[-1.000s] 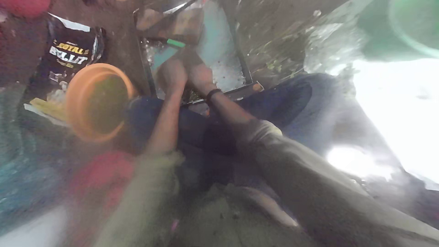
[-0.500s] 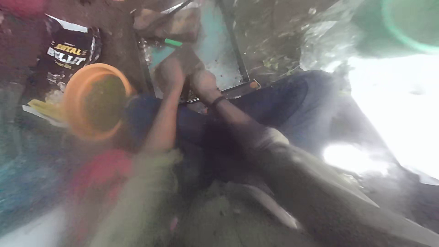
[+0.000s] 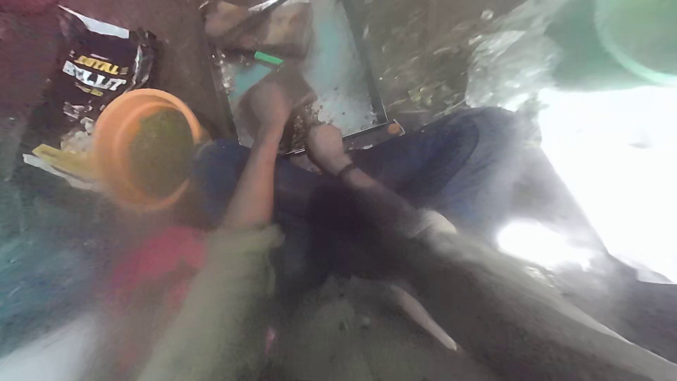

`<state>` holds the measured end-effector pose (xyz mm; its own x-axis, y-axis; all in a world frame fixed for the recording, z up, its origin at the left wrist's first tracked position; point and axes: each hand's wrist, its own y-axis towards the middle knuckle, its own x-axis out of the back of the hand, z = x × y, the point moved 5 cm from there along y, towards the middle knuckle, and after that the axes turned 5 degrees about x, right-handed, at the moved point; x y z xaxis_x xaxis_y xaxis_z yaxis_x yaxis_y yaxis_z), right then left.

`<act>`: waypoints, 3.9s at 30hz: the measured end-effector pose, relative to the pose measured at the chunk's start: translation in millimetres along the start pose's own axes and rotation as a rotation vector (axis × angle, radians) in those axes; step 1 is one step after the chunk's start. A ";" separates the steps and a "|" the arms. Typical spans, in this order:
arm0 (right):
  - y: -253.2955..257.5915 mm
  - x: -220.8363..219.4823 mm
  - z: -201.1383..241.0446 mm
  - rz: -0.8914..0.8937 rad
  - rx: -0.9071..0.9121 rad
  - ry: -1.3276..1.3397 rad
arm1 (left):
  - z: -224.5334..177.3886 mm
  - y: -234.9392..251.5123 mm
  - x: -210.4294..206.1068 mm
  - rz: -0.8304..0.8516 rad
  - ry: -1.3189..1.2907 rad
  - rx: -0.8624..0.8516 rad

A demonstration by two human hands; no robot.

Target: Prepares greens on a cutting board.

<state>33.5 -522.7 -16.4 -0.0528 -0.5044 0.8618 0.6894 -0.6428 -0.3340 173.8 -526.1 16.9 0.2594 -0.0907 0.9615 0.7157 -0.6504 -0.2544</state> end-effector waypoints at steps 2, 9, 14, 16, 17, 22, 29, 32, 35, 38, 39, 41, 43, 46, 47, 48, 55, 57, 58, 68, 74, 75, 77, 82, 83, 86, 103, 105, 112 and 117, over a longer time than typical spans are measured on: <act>0.9 6.6 0.5 -0.037 0.012 0.021 | 0.8 1.6 -2.5 -0.016 0.002 -0.008; 56.7 20.4 30.6 -0.097 0.070 0.071 | 10.5 4.1 -6.7 -0.107 0.044 0.018; 40.1 12.4 19.7 -0.015 0.024 0.082 | 11.3 6.8 -11.3 -0.045 0.032 -0.003; 17.8 4.9 12.9 0.007 0.010 0.047 | 9.8 8.2 -7.3 -0.042 0.009 -0.011; 8.9 2.6 8.1 0.017 0.000 0.042 | 8.1 8.3 -4.4 -0.027 0.003 -0.009; -3.4 11.5 2.8 0.036 -0.016 0.071 | 9.2 10.6 -11.2 -0.037 0.046 -0.015; -4.7 26.5 4.9 0.010 -0.044 0.070 | 13.7 7.5 -6.5 -0.077 0.032 0.004; -5.6 36.1 1.9 0.003 -0.057 0.078 | 10.2 5.6 -5.4 -0.053 0.016 0.004; -0.4 35.8 -1.0 -0.004 -0.053 0.083 | 7.9 6.3 -5.1 -0.041 0.000 0.003; 7.4 33.0 3.7 0.008 -0.027 0.076 | 9.9 7.4 -9.4 -0.054 0.012 -0.034; 10.1 32.1 6.5 0.008 -0.017 0.071 | 9.6 6.9 -10.5 -0.054 0.019 -0.045; 17.0 29.5 12.8 -0.015 0.003 0.090 | 7.3 5.5 -9.2 -0.049 0.034 -0.056; 24.9 26.0 16.7 -0.042 0.024 0.094 | 6.4 3.5 -7.4 -0.053 0.035 -0.059; 31.4 20.6 16.1 -0.023 -0.020 0.138 | 7.3 -1.1 -3.3 -0.064 0.034 -0.044; 31.9 18.9 14.3 -0.006 -0.043 0.164 | 7.8 -2.2 -2.4 -0.053 0.027 -0.040; 32.5 17.0 11.9 0.002 -0.057 0.178 | 8.2 -1.9 -2.5 -0.051 0.025 -0.039; 55.8 19.6 -1.9 -0.105 -0.057 0.279 | 13.3 7.9 -9.1 -0.064 0.008 -0.059; 62.2 27.6 -1.1 -0.117 -0.047 0.317 | 14.9 7.7 -9.6 -0.082 0.020 -0.059; 66.9 29.4 -1.6 -0.110 -0.037 0.336 | 14.4 6.8 -9.6 -0.084 0.018 -0.061; 80.1 26.3 -3.9 -0.070 -0.103 0.407 | 13.2 8.9 -11.2 -0.064 0.008 -0.140; 75.6 26.5 2.2 -0.084 -0.117 0.367 | 21.2 6.3 -7.0 -0.053 -0.024 -0.109; 73.6 26.8 2.9 -0.082 -0.115 0.361 | 23.0 4.5 -6.0 -0.049 -0.030 -0.096; 71.3 27.7 4.3 -0.084 -0.105 0.335 | 26.7 4.6 -5.8 -0.048 -0.035 -0.065; 70.8 28.0 3.1 -0.081 -0.094 0.299 | 28.4 8.8 -8.4 -0.051 -0.068 -0.041; 69.8 27.9 3.0 -0.073 -0.096 0.300 | 27.7 8.5 -8.7 -0.050 -0.067 -0.036; 72.5 24.6 2.6 -0.074 -0.086 0.300 | 26.0 7.9 -8.3 -0.058 -0.055 -0.018; 47.7 31.2 13.4 -0.087 0.033 0.156 | 19.3 3.0 -5.8 -0.046 0.006 0.012; 54.2 32.0 20.7 -0.074 0.081 0.130 | 18.3 2.4 -5.6 -0.043 0.005 0.024; 55.9 18.7 19.5 -0.048 0.066 0.067 | 19.8 5.2 -7.2 -0.047 0.016 0.039; 14.4 -0.3 -2.2 -0.002 0.071 -0.030 | 17.1 0.6 -3.6 -0.018 0.011 0.029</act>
<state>41.8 -533.1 -22.4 -0.0331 -0.4854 0.8737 0.7386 -0.6008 -0.3058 184.4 -513.3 11.5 0.2386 -0.0877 0.9671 0.7390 -0.6298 -0.2394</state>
